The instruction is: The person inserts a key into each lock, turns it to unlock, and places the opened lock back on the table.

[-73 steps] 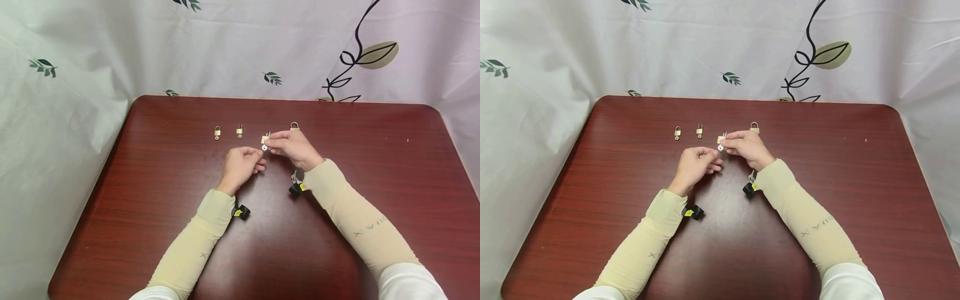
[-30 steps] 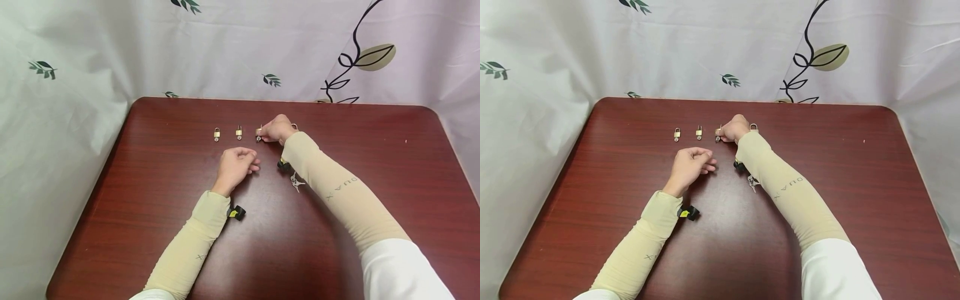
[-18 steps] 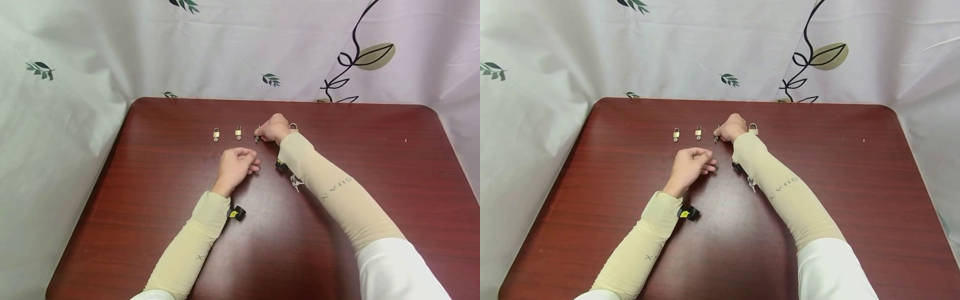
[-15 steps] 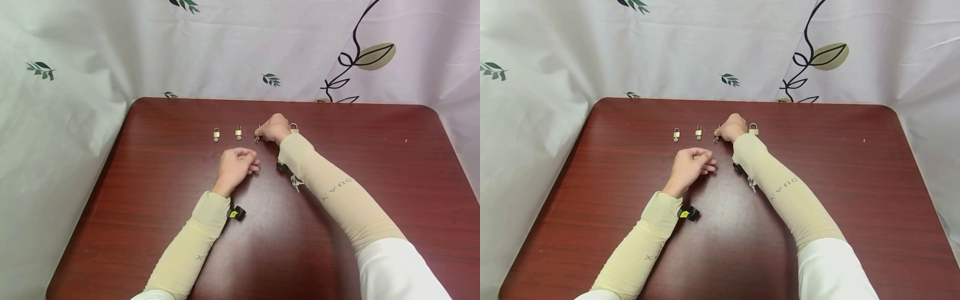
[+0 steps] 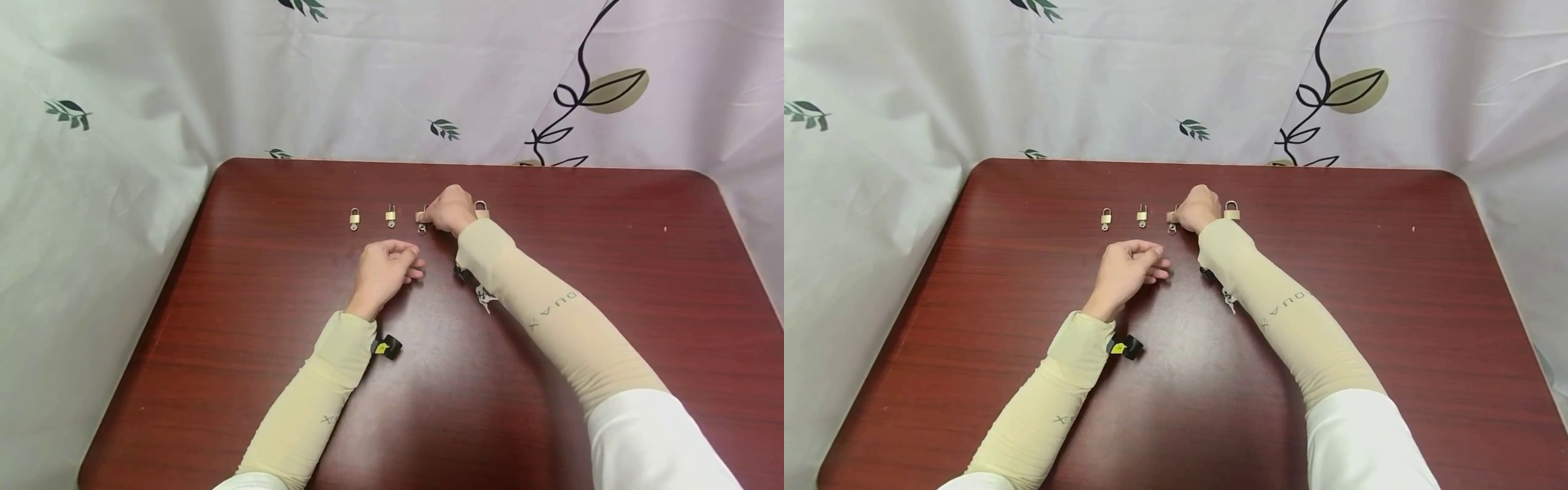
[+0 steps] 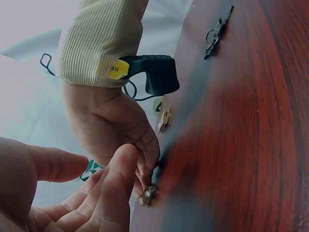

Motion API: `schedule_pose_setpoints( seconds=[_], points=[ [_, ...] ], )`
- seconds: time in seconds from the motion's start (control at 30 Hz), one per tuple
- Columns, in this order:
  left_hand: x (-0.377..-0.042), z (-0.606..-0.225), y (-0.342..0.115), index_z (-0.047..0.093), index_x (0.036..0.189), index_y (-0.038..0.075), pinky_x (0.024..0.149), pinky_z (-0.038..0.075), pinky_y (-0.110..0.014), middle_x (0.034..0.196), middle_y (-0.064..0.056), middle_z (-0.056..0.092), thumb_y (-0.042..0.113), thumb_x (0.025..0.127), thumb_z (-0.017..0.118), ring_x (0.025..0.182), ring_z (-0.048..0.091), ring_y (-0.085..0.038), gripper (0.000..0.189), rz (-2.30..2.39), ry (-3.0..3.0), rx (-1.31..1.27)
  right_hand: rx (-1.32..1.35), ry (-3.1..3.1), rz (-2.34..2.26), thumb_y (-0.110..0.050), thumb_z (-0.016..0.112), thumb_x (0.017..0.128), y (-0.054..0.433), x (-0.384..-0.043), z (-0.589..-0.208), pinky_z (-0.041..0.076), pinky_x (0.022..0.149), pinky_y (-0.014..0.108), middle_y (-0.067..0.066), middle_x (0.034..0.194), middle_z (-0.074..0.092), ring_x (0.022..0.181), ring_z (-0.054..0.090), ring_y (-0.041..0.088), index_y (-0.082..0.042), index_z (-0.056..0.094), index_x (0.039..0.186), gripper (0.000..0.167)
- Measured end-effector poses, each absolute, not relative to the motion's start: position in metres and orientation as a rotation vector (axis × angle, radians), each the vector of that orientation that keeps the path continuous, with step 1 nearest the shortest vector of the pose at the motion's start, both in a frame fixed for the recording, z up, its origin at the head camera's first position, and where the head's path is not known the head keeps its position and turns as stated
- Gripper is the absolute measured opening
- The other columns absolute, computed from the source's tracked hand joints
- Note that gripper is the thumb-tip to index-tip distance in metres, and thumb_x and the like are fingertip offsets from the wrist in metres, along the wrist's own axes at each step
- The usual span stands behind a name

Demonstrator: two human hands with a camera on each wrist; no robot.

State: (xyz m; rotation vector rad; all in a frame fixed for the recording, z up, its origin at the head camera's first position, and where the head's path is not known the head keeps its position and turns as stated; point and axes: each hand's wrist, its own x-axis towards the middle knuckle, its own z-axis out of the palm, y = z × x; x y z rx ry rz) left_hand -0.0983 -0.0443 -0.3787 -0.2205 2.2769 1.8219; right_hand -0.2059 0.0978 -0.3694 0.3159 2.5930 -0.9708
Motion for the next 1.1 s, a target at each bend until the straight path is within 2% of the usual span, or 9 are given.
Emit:
schedule_pose_setpoints(
  seconds=[0.17, 0.4, 0.53, 0.67, 0.77, 0.87, 0.97, 1.1],
  points=[
    [-0.098, -0.378, -0.044, 0.072, 0.11, -0.005, 0.057, 0.057, -0.025, 0.08, -0.011, 0.076, 0.014, 0.097, 0.064, 0.064, 0.073, -0.015, 0.025, 1.821, 2.268, -0.224, 0.292, 2.6, -1.0, -0.027, 0.082, 0.084, 0.101, -0.204, -0.368, 0.05, 0.08, 0.033, 0.007, 0.094, 0.073, 0.093, 0.061, 0.023, -0.007, 0.079, 0.09, 0.021],
    [-0.098, -0.378, -0.043, 0.071, 0.111, -0.004, 0.058, 0.057, -0.025, 0.081, -0.01, 0.076, 0.014, 0.097, 0.064, 0.064, 0.073, -0.016, 0.025, 1.816, 2.264, -0.237, 0.233, 2.598, -1.13, -0.023, 0.081, 0.084, 0.116, -0.2, -0.355, 0.048, 0.067, 0.03, 0.006, 0.077, 0.073, 0.069, 0.062, 0.015, -0.006, 0.079, 0.094, 0.02],
    [-0.098, -0.377, -0.042, 0.072, 0.111, -0.004, 0.057, 0.056, -0.025, 0.081, -0.009, 0.076, 0.015, 0.097, 0.064, 0.064, 0.073, -0.016, 0.024, 1.806, 2.268, -0.232, 0.211, 2.618, -1.148, -0.023, 0.08, 0.085, 0.13, -0.2, -0.349, 0.047, 0.066, 0.027, 0.006, 0.078, 0.072, 0.067, 0.061, 0.011, -0.004, 0.079, 0.099, 0.023],
    [-0.097, -0.378, -0.041, 0.072, 0.11, -0.003, 0.058, 0.057, -0.027, 0.08, -0.008, 0.076, 0.016, 0.097, 0.064, 0.064, 0.073, -0.015, 0.024, 1.788, 2.283, -0.223, 0.255, 2.61, -1.147, -0.023, 0.078, 0.088, 0.146, -0.201, -0.345, 0.053, 0.067, 0.03, 0.01, 0.086, 0.072, 0.067, 0.063, 0.013, -0.004, 0.077, 0.102, 0.024],
    [-0.097, -0.378, -0.04, 0.072, 0.11, -0.002, 0.062, 0.057, -0.029, 0.08, -0.005, 0.076, 0.017, 0.097, 0.065, 0.062, 0.073, -0.015, 0.024, 1.761, 2.313, -0.211, 0.279, 2.612, -1.131, -0.023, 0.076, 0.089, 0.157, -0.201, -0.343, 0.055, 0.074, 0.035, 0.014, 0.09, 0.073, 0.07, 0.069, 0.02, -0.003, 0.076, 0.104, 0.025],
    [-0.096, -0.377, -0.04, 0.073, 0.109, 0.001, 0.064, 0.055, -0.028, 0.078, -0.001, 0.076, 0.019, 0.097, 0.066, 0.059, 0.071, -0.014, 0.023, 1.697, 2.377, -0.189, 0.284, 2.623, -1.094, -0.024, 0.075, 0.09, 0.167, -0.199, -0.341, 0.054, 0.082, 0.038, 0.015, 0.097, 0.073, 0.083, 0.069, 0.024, -0.002, 0.076, 0.105, 0.027],
    [-0.095, -0.377, -0.039, 0.075, 0.107, 0.005, 0.066, 0.05, -0.025, 0.077, 0.004, 0.075, 0.022, 0.096, 0.067, 0.054, 0.068, -0.013, 0.021, 1.625, 2.443, -0.163, 0.276, 2.644, -1.053, -0.026, 0.074, 0.091, 0.177, -0.198, -0.339, 0.051, 0.085, 0.041, 0.016, 0.107, 0.071, 0.096, 0.062, 0.027, 0.0, 0.076, 0.107, 0.03],
    [-0.094, -0.376, -0.036, 0.076, 0.104, 0.008, 0.065, 0.048, -0.025, 0.077, 0.005, 0.075, 0.023, 0.096, 0.067, 0.052, 0.066, -0.013, 0.019, 1.575, 2.484, -0.13, 0.268, 2.673, -1.005, -0.029, 0.072, 0.091, 0.188, -0.197, -0.338, 0.049, 0.087, 0.043, 0.018, 0.113, 0.07, 0.105, 0.057, 0.029, 0.001, 0.076, 0.108, 0.034]
  ],
)
